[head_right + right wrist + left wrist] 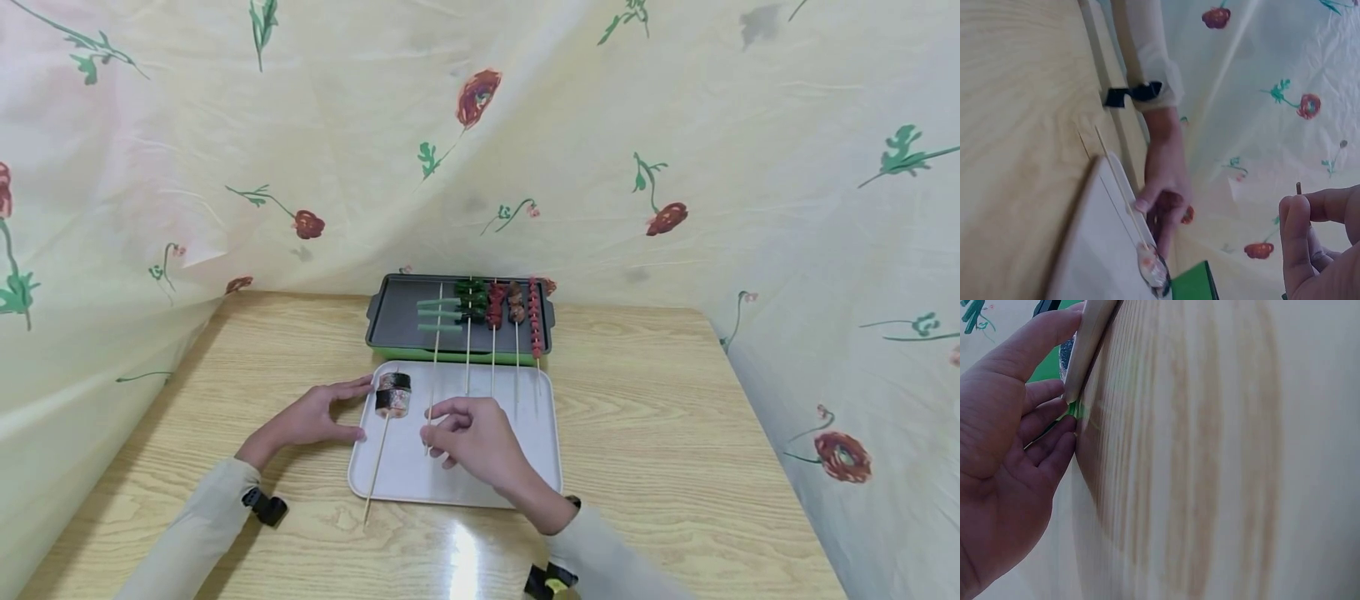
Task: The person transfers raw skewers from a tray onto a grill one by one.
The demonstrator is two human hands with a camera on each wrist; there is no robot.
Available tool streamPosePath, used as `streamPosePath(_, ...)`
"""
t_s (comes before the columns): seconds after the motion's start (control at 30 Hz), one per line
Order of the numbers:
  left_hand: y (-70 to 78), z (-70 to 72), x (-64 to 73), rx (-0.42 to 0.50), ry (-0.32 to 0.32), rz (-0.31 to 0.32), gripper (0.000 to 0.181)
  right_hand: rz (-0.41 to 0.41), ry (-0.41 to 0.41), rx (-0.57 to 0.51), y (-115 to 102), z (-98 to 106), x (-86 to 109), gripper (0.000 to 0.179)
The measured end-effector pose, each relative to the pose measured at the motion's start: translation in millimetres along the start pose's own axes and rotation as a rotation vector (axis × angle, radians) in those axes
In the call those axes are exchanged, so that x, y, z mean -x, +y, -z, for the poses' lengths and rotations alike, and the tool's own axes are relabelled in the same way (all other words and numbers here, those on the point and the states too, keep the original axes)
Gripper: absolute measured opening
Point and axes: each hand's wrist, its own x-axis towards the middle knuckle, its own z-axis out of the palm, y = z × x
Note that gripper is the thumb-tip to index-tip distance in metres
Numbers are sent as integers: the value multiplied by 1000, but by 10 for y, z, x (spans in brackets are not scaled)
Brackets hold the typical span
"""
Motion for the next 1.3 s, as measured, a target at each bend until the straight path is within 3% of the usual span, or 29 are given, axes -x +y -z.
streamPosePath(0.5, -12, -17, 17, -2, 0, 12, 86, -68, 64, 24, -75, 149, -502, 22)
streamPosePath(0.87, 8, -2, 12, 4, -2, 21, 86, -103, 58, -20, -34, 208, -817, 27)
streamPosePath(1.3, -26, -3, -4, -14, -2, 11, 85, -173, 69, -25, -36, 218, -1019, 24)
